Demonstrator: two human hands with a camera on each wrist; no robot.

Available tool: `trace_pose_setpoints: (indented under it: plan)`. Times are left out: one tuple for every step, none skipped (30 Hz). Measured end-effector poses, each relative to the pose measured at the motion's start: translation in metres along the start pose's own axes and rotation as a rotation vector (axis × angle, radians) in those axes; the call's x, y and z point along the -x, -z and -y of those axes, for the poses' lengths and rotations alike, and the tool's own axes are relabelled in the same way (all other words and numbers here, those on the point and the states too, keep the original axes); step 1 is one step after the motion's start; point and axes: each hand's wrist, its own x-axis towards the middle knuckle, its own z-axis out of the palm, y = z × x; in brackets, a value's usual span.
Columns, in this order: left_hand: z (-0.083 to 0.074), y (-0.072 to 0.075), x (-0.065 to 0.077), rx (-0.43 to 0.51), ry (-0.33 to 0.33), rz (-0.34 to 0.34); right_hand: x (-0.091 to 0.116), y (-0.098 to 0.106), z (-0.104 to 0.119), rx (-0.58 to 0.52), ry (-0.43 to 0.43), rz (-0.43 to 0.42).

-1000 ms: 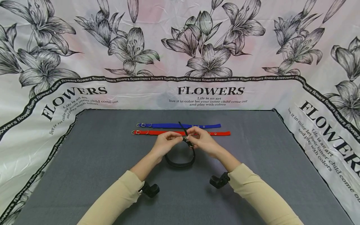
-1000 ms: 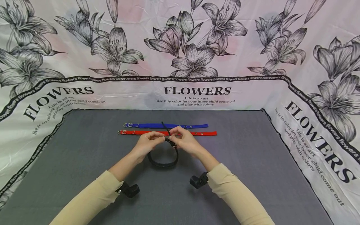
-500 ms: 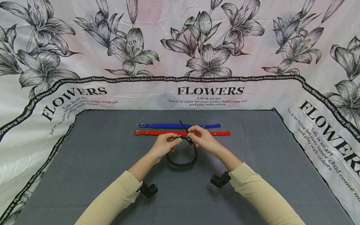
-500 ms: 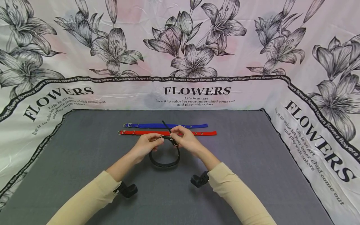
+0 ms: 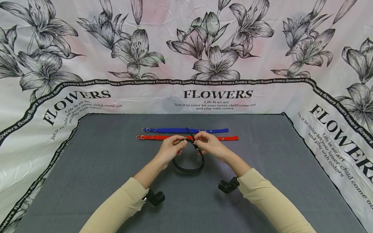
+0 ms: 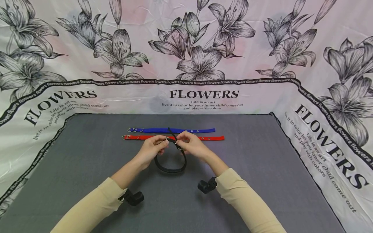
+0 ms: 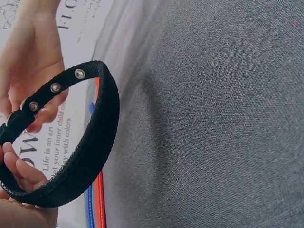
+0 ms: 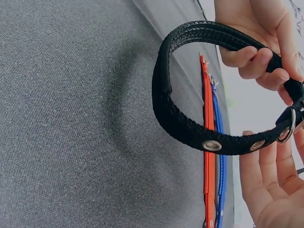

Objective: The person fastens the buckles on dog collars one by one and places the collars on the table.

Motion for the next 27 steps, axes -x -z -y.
trace_pose_setpoints:
  plan:
    - [-0.0003, -0.0002, 0.0002, 0.001, 0.002, -0.003, 0.0003, 0.0002, -0.0001, 0.004, 0.0, 0.005]
    - [-0.0004, -0.0004, 0.0006, 0.001, 0.004, -0.004, 0.0006, 0.0005, -0.0002, 0.003, -0.003, 0.011]
    - [-0.0003, -0.0006, 0.001, 0.002, 0.006, -0.004, 0.0009, 0.0008, -0.0004, 0.004, -0.005, 0.018]
    - [-0.0005, -0.0007, 0.0017, 0.001, 0.007, -0.002, 0.0012, 0.0011, -0.0005, 0.004, -0.008, 0.024]
    - [-0.0003, -0.0008, 0.0022, 0.002, 0.008, 0.0, 0.0015, 0.0013, -0.0007, 0.001, -0.012, 0.029]
    - [-0.0003, -0.0008, 0.003, -0.001, 0.006, 0.003, 0.0018, 0.0015, -0.0009, -0.002, -0.015, 0.035]
    - [-0.0003, -0.0009, 0.0039, -0.004, 0.0, 0.005, 0.0022, 0.0018, -0.0009, 0.0, -0.013, 0.042]
    - [-0.0001, -0.0007, 0.0046, -0.004, -0.004, 0.007, 0.0025, 0.002, -0.0009, -0.004, -0.013, 0.046]
    - [-0.0001, -0.0006, 0.0051, -0.004, -0.008, 0.008, 0.0027, 0.0022, -0.0011, 0.003, -0.011, 0.047]
    - [-0.0002, -0.0006, 0.0057, -0.012, -0.016, 0.006, 0.0029, 0.0024, -0.0012, 0.013, -0.01, 0.044]
    - [-0.0003, -0.0005, 0.0063, -0.014, -0.019, 0.005, 0.0032, 0.0025, -0.0014, 0.024, -0.009, 0.041]
    - [-0.0005, -0.0005, 0.0068, -0.018, -0.02, 0.003, 0.0032, 0.0026, -0.0017, 0.035, -0.009, 0.038]
    - [-0.0007, -0.0006, 0.0073, -0.021, -0.018, 0.002, 0.0031, 0.0027, -0.0022, 0.05, -0.009, 0.033]
    - [-0.0007, -0.0008, 0.0074, -0.023, -0.01, 0.001, 0.003, 0.0029, -0.0027, 0.067, -0.008, 0.025]
    - [-0.0002, -0.0012, 0.0072, -0.029, -0.003, 0.002, 0.0029, 0.0029, -0.0032, 0.08, -0.01, 0.014]
    - [0.0003, -0.0017, 0.007, -0.035, 0.005, 0.003, 0.0028, 0.0028, -0.0035, 0.087, -0.008, 0.004]
    - [0.0007, -0.0022, 0.0071, -0.039, 0.017, 0.007, 0.0025, 0.0026, -0.0037, 0.091, -0.005, -0.006]
    - [0.0013, -0.0028, 0.007, -0.052, 0.026, 0.01, 0.0022, 0.0025, -0.0039, 0.094, -0.002, -0.017]
    - [0.0017, -0.0035, 0.0071, -0.065, 0.031, 0.016, 0.0018, 0.0024, -0.004, 0.096, 0.003, -0.03]
    - [0.0021, -0.0042, 0.0071, -0.076, 0.039, 0.022, 0.0017, 0.0023, -0.0037, 0.101, 0.008, -0.043]
    - [0.0026, -0.0048, 0.007, -0.087, 0.043, 0.027, 0.0016, 0.0021, -0.0034, 0.099, 0.009, -0.055]
    - [0.0027, -0.0055, 0.0075, -0.099, 0.045, 0.033, 0.0013, 0.002, -0.003, 0.1, 0.015, -0.063]
    - [0.0028, -0.0061, 0.0079, -0.11, 0.046, 0.037, 0.001, 0.002, -0.0027, 0.102, 0.02, -0.071]
    - [0.0032, -0.0066, 0.008, -0.116, 0.048, 0.041, 0.0009, 0.0019, -0.0023, 0.103, 0.024, -0.076]
    - [0.0035, -0.007, 0.0081, -0.12, 0.049, 0.045, 0.0007, 0.0019, -0.002, 0.104, 0.027, -0.08]
    - [0.004, -0.0074, 0.0081, -0.123, 0.049, 0.048, 0.0006, 0.0018, -0.0017, 0.104, 0.026, -0.083]
    - [0.0044, -0.0076, 0.0082, -0.125, 0.046, 0.051, 0.0004, 0.0017, -0.0015, 0.101, 0.026, -0.086]
